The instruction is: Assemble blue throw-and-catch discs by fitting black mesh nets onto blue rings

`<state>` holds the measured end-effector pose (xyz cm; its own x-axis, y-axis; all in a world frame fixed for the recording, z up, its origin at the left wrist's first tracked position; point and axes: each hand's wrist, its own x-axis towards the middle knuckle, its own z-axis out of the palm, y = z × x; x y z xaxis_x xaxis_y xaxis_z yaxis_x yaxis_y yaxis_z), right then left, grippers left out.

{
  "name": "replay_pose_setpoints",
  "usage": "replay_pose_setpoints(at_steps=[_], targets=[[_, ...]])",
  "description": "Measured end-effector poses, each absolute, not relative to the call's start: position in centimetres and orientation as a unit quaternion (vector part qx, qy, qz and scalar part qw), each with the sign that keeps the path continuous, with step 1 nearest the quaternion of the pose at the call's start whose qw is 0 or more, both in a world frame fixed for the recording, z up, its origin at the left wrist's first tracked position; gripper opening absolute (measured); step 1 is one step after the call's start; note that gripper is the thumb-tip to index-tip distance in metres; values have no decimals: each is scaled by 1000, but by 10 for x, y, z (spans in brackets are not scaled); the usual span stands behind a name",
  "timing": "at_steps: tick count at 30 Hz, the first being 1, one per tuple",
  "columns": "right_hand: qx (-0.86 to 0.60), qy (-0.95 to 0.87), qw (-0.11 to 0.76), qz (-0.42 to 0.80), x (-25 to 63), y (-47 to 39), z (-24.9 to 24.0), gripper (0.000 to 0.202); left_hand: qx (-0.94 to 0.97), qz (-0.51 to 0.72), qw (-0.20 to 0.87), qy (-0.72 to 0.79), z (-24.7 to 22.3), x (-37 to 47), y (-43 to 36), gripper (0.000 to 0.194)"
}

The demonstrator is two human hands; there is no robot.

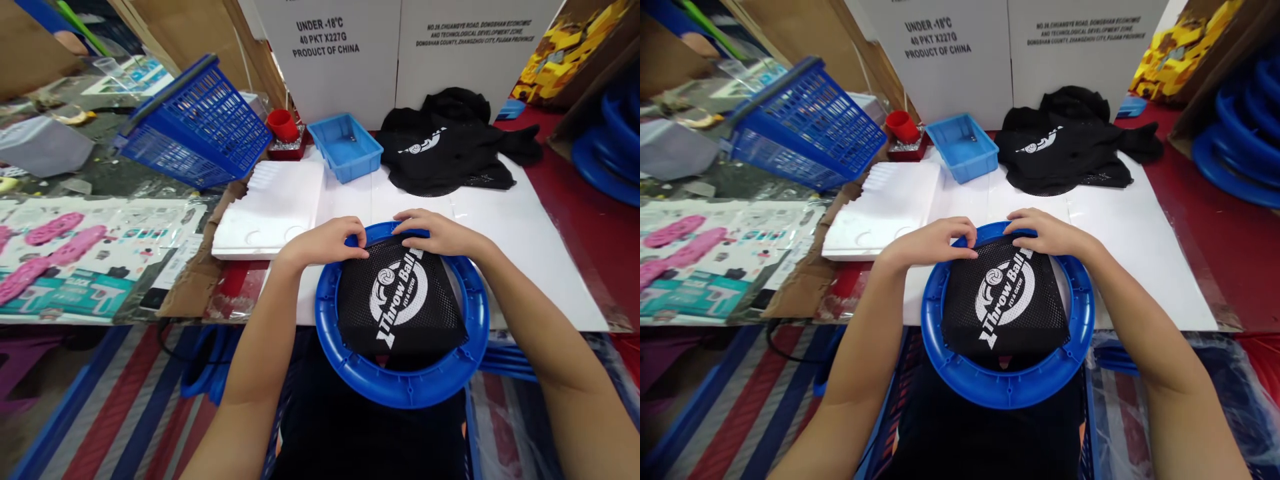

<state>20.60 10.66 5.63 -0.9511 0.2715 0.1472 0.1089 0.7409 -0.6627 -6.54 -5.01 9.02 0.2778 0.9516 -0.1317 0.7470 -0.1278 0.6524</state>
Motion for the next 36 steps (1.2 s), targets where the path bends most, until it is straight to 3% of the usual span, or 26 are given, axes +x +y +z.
replay_pose_setpoints(at_steps=[9, 22, 36], targets=[[-110, -926, 165, 321, 194, 94, 57, 21, 697, 183, 369, 587, 89, -73, -48, 22], [-205, -868, 176, 417, 188, 93, 52, 21, 585, 298, 464, 595, 81, -82, -48, 33], [-224, -859, 133, 442, 183, 99, 50, 21, 655, 225, 410, 594, 84, -83, -49, 21]])
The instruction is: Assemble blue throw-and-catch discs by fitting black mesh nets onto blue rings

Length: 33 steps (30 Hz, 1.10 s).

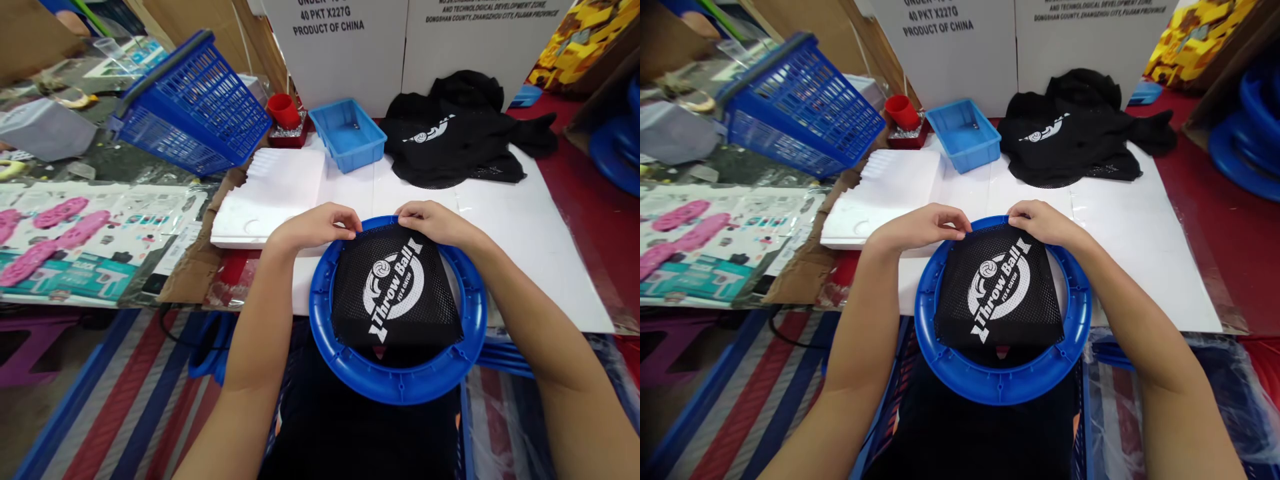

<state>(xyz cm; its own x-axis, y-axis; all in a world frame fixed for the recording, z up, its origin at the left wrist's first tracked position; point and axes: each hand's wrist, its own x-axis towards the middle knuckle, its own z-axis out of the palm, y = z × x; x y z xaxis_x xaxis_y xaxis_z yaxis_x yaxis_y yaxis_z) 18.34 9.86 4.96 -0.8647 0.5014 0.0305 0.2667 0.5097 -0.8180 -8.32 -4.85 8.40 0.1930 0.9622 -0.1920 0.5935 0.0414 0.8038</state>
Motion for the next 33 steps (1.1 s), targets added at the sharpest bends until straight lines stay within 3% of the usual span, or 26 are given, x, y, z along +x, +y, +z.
replay_pose_setpoints(at_steps=[10, 21, 27, 33], targets=[[-217, -908, 162, 320, 177, 89, 47, 15, 661, 209, 381, 612, 85, -79, -48, 18], [-223, -898, 158, 345, 181, 90, 59, 18, 660, 244, 350, 618, 81, -68, -48, 23], [-108, -927, 134, 334, 162, 85, 60, 17, 661, 287, 328, 611, 75, -51, -40, 17], [-144, -901, 154, 379, 163, 80, 58, 17, 631, 302, 387, 601, 71, -55, -37, 19]])
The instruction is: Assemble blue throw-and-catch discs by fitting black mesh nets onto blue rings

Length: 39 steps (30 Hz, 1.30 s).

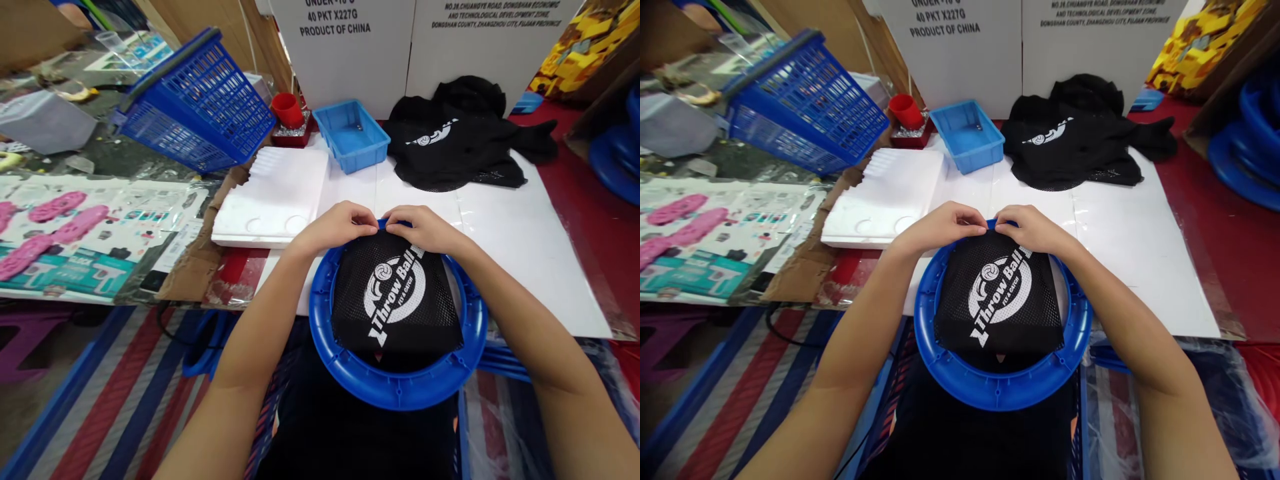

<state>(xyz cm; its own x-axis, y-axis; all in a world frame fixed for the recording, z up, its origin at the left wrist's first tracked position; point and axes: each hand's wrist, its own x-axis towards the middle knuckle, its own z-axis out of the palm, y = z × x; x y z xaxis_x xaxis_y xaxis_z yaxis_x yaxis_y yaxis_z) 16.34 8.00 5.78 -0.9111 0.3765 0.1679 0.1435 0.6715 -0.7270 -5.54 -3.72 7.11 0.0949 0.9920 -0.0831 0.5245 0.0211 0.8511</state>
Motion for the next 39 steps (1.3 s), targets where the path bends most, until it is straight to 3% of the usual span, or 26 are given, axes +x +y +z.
replay_pose_setpoints(at_steps=[9, 14, 30, 39], targets=[[-192, -876, 162, 412, 163, 79, 54, 16, 593, 317, 446, 591, 71, -60, -36, 25], [-209, -875, 145, 412, 160, 80, 55, 15, 594, 318, 430, 601, 69, -59, -36, 18], [-220, -882, 176, 377, 158, 77, 51, 16, 692, 266, 312, 594, 79, -54, -41, 21], [-215, -884, 172, 377, 159, 78, 49, 16, 772, 215, 168, 574, 68, -52, -38, 27]])
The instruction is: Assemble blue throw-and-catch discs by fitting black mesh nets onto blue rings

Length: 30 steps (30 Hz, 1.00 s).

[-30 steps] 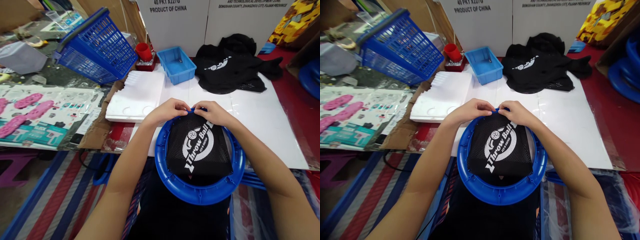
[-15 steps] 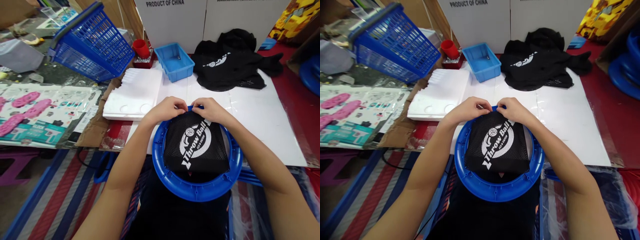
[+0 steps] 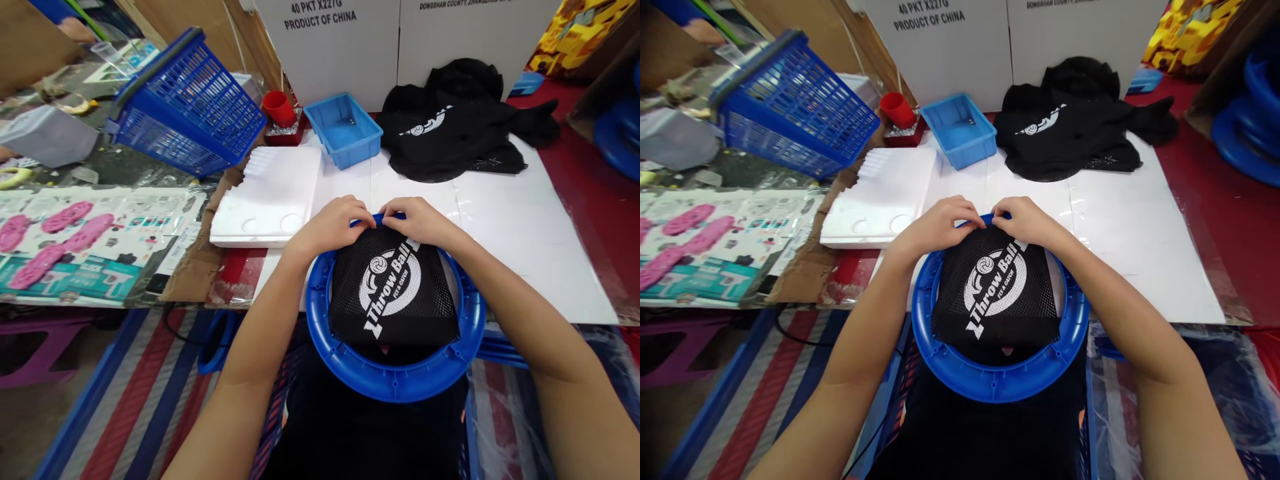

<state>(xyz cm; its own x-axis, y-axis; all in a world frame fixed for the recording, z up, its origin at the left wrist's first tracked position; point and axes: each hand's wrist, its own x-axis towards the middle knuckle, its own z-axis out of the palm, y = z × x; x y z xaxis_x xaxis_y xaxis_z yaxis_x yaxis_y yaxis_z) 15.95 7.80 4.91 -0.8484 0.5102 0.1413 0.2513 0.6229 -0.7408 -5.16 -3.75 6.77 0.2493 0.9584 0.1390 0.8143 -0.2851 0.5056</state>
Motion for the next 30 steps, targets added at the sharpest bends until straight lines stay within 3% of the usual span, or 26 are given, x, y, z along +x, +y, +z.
replay_pose_setpoints(at_steps=[11, 14, 18, 23, 27, 30], targets=[[-159, -879, 180, 412, 177, 87, 55, 16, 775, 269, 202, 535, 72, -41, -39, 19], [-154, -911, 143, 354, 199, 96, 68, 9, 789, 247, 191, 530, 65, -37, -35, 16], [-165, -939, 46, 297, 227, 106, 81, 26, 767, 221, 140, 586, 62, -36, -33, 12], [-224, -935, 59, 267, 230, 104, 82, 33, 722, 172, 93, 664, 67, -34, -37, 16], [-215, -947, 61, 231, 228, 98, 85, 28, 681, 156, 71, 712, 73, -42, -45, 18], [-220, -955, 56, 192, 231, 99, 88, 24, 673, 114, 190, 705, 85, -54, -55, 18]])
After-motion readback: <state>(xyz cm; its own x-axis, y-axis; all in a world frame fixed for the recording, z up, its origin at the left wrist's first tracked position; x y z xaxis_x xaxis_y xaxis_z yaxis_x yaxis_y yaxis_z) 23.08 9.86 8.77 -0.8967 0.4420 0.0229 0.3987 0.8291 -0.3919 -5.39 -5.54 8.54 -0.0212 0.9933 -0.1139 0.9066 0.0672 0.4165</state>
